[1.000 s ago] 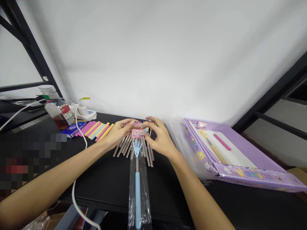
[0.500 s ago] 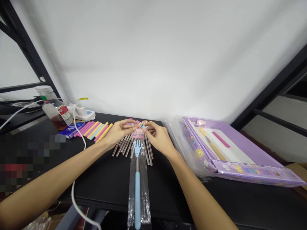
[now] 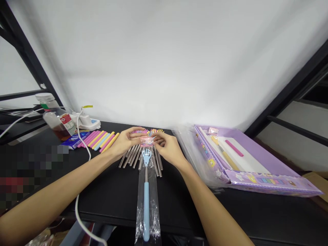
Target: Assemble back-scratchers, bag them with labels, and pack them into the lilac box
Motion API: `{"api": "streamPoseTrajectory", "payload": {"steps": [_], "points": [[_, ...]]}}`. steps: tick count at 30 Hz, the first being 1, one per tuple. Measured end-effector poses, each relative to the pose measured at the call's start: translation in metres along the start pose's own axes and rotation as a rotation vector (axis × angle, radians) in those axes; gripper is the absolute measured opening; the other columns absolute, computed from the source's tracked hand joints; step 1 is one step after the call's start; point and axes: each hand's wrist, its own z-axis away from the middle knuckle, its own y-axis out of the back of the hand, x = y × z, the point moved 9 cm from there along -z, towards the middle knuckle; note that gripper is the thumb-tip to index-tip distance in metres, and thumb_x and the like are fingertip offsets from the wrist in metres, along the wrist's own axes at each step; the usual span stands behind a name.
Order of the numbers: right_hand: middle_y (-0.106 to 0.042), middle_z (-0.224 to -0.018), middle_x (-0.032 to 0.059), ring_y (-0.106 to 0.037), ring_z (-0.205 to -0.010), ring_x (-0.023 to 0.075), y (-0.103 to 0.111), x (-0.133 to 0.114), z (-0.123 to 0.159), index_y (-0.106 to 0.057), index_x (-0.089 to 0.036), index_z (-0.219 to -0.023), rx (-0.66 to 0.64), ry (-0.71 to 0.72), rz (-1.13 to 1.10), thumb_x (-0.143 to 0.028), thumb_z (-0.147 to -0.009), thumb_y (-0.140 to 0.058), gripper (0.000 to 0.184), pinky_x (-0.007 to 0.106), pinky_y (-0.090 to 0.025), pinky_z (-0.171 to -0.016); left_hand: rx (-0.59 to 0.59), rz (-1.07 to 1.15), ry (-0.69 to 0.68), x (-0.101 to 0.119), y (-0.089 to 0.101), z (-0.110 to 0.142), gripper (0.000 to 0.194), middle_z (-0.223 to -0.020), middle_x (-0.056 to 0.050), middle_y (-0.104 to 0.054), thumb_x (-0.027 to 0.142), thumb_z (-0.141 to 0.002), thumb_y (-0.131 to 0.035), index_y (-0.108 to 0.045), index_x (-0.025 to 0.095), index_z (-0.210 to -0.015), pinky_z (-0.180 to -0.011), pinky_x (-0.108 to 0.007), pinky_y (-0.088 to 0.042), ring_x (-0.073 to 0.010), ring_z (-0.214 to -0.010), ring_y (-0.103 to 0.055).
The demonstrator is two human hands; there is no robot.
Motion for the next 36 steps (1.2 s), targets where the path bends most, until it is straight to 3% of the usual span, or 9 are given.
{"api": "streamPoseTrajectory", "payload": {"steps": [6, 12, 20, 24, 26, 28, 31, 34, 36], "points": [[-0.075, -0.092, 0.0051, -0.071, -0.082, 0.0178, -0.001, 0.002, 0.000, -0.069, -0.019, -0.107, -0.005, -0.049, -0.039, -0.024, -0.084, -0.066, 0.023, 0.027, -0.053, -0.066, -0.019, -0.011, -0.011, -0.002, -0.002, -0.001, 0.044, -0.115, -0.015, -0.073, 0.019, -0.065, -0.087, -0.067, 0.012, -0.104, -0.100, -0.047, -0.054, -0.0275, -0.105, -0.071], [-0.077, -0.095, 0.0079, -0.073, -0.083, 0.0202, -0.002, 0.010, 0.001, -0.069, -0.018, -0.114, -0.020, -0.128, -0.081, -0.030, -0.085, -0.068, 0.032, 0.030, -0.055, -0.071, -0.028, -0.004, -0.003, -0.004, -0.002, -0.002, 0.052, -0.109, -0.013, -0.074, 0.032, -0.060, -0.093, -0.068, 0.012, -0.100, -0.095, -0.047, -0.057, -0.0276, -0.099, -0.073], [-0.074, -0.086, 0.0051, -0.070, -0.081, 0.0189, 0.001, 0.007, -0.001, -0.070, -0.018, -0.085, 0.014, -0.079, -0.111, -0.026, -0.081, -0.068, 0.009, 0.031, -0.053, -0.074, -0.107, -0.160, -0.079, 0.002, -0.010, 0.001, 0.062, -0.121, -0.016, -0.069, 0.032, -0.068, -0.088, -0.061, 0.015, -0.121, -0.099, -0.043, -0.054, -0.0272, -0.113, -0.067], [-0.073, -0.087, 0.0042, -0.069, -0.081, 0.0174, 0.013, 0.000, -0.002, -0.069, -0.019, -0.085, 0.117, -0.045, -0.169, -0.026, -0.079, -0.071, 0.010, 0.031, -0.054, -0.077, -0.235, -0.310, -0.082, 0.003, -0.022, 0.008, 0.074, -0.086, -0.005, -0.072, 0.034, -0.074, -0.083, -0.049, 0.020, -0.139, -0.077, -0.034, -0.057, -0.0207, -0.085, -0.071], [-0.074, -0.089, 0.0047, -0.069, -0.083, 0.0176, 0.017, -0.003, -0.002, -0.068, -0.019, -0.088, 0.142, -0.040, -0.214, -0.028, -0.079, -0.072, 0.014, 0.031, -0.054, -0.079, -0.262, -0.367, -0.094, 0.005, -0.026, 0.011, 0.070, -0.066, 0.003, -0.064, 0.035, -0.078, -0.079, -0.049, 0.019, -0.139, -0.064, -0.028, -0.053, -0.0166, -0.068, -0.067], [-0.074, -0.092, 0.0055, -0.070, -0.086, 0.0185, 0.018, -0.003, -0.002, -0.067, -0.019, -0.095, 0.146, -0.070, -0.251, -0.032, -0.079, -0.074, 0.022, 0.031, -0.054, -0.080, -0.265, -0.356, -0.096, 0.007, -0.028, 0.011, 0.070, -0.060, 0.005, -0.060, 0.036, -0.078, -0.078, -0.049, 0.018, -0.139, -0.058, -0.025, -0.050, -0.0144, -0.059, -0.063], [-0.073, -0.084, 0.0038, -0.069, -0.080, 0.0190, 0.010, 0.004, 0.002, -0.060, -0.021, -0.106, 0.056, -0.213, -0.283, -0.041, -0.080, -0.074, 0.035, 0.031, -0.054, -0.071, -0.130, -0.260, -0.098, 0.012, -0.016, 0.006, 0.074, -0.069, 0.001, -0.065, 0.040, -0.074, -0.081, -0.048, 0.016, -0.136, -0.058, -0.026, -0.054, -0.0156, -0.060, -0.066], [-0.067, -0.068, -0.0018, -0.063, -0.063, 0.0154, -0.014, 0.009, 0.012, -0.052, -0.023, -0.101, -0.196, -0.375, -0.350, -0.044, -0.080, -0.075, 0.037, 0.028, -0.050, -0.060, 0.134, -0.213, -0.165, 0.020, 0.011, 0.001, 0.072, -0.072, 0.000, -0.066, 0.044, -0.073, -0.081, -0.048, 0.015, -0.130, -0.059, -0.028, -0.058, -0.0182, -0.065, -0.069], [-0.064, -0.064, -0.0048, -0.056, -0.055, 0.0120, -0.023, 0.006, 0.018, -0.049, -0.024, -0.097, -0.299, -0.412, -0.406, -0.042, -0.078, -0.076, 0.038, 0.024, -0.044, -0.054, 0.304, -0.196, -0.216, 0.024, 0.029, 0.001, 0.072, -0.072, 0.002, -0.064, 0.043, -0.072, -0.081, -0.046, 0.016, -0.129, -0.060, -0.028, -0.059, -0.0176, -0.066, -0.069]]}}
